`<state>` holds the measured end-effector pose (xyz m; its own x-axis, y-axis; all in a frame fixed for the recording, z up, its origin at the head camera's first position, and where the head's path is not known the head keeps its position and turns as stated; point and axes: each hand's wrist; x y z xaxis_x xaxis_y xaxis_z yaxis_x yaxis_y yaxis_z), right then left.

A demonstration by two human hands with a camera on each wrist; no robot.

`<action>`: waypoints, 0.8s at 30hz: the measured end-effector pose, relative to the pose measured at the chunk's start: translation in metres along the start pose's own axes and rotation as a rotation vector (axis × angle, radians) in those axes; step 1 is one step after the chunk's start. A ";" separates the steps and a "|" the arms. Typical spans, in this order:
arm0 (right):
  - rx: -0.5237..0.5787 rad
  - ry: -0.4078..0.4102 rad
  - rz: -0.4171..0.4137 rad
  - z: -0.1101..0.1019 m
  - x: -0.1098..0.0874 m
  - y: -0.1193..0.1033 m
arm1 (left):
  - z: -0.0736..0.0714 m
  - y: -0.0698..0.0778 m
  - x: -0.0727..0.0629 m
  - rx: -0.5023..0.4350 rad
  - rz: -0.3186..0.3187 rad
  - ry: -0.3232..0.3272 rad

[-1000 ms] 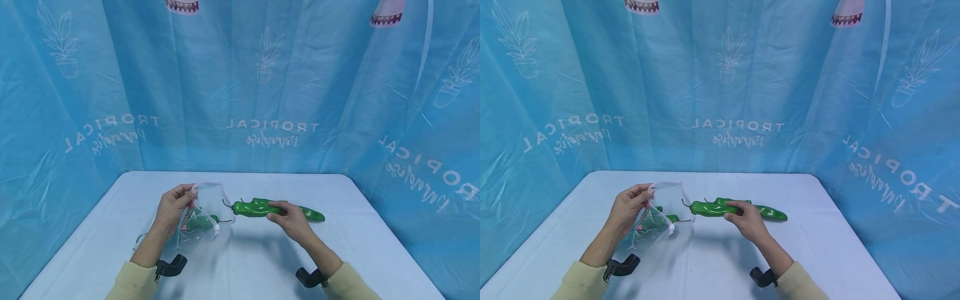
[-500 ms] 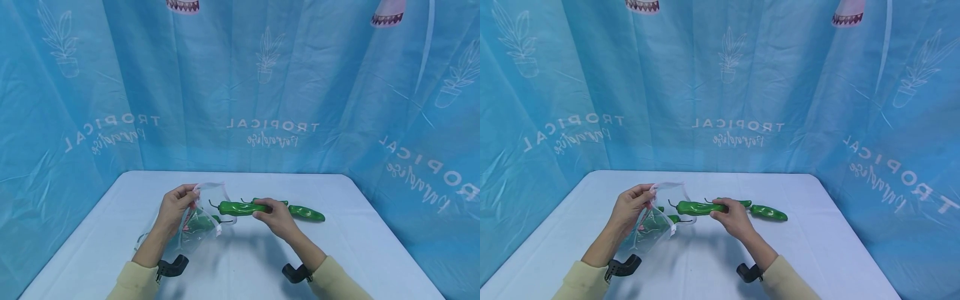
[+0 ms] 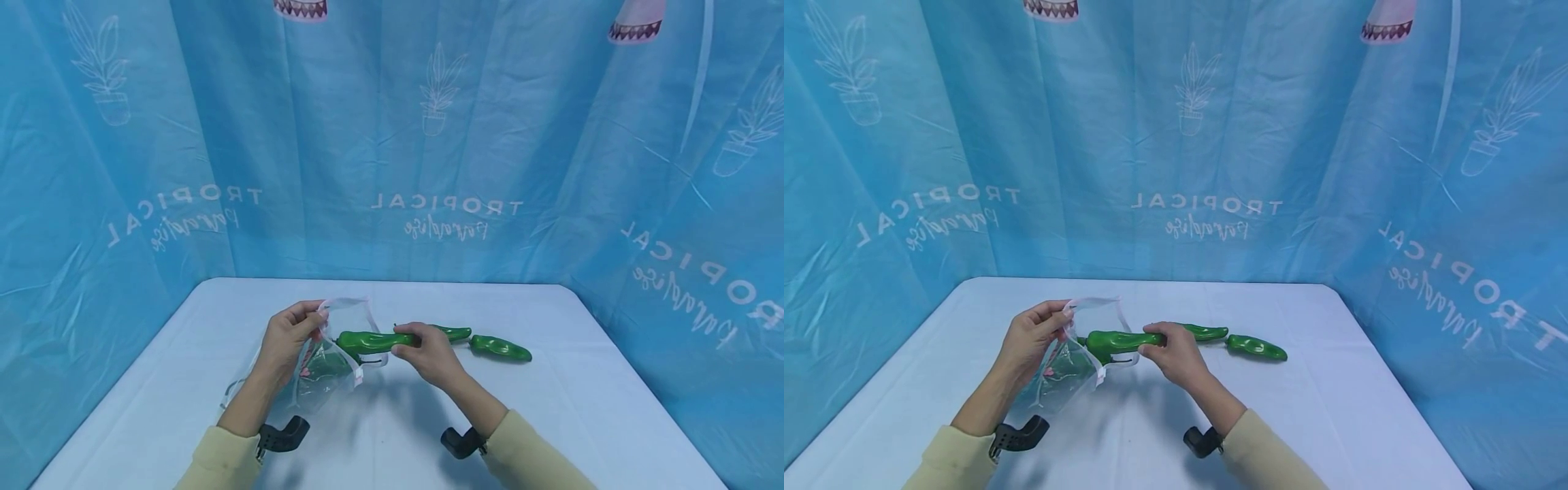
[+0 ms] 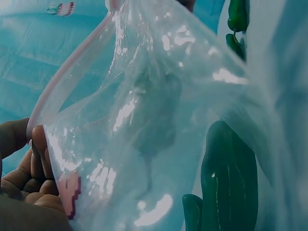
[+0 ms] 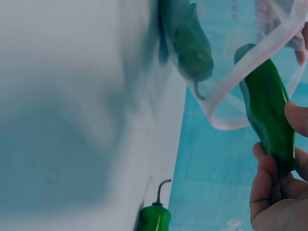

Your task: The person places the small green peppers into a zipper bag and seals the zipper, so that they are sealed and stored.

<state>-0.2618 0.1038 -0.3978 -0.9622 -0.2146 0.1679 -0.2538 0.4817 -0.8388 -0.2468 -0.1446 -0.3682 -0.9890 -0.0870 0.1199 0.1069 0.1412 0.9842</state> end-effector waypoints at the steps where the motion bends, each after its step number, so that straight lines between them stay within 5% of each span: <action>1: -0.004 -0.001 -0.002 0.001 0.001 -0.001 | 0.000 0.000 0.000 0.001 0.001 -0.001; 24: -0.083 -0.077 -0.039 0.037 0.017 -0.022 | 0.000 -0.001 0.000 -0.012 0.012 -0.006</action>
<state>-0.2687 0.0585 -0.3959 -0.9416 -0.2980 0.1566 -0.3014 0.5394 -0.7862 -0.2472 -0.1450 -0.3688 -0.9882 -0.0789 0.1314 0.1204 0.1304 0.9841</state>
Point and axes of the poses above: each hand's wrist, its own x-axis towards the middle knuckle, its own z-axis out of the palm, y = z × x, and after that the axes turned 4 degrees about x, right-handed
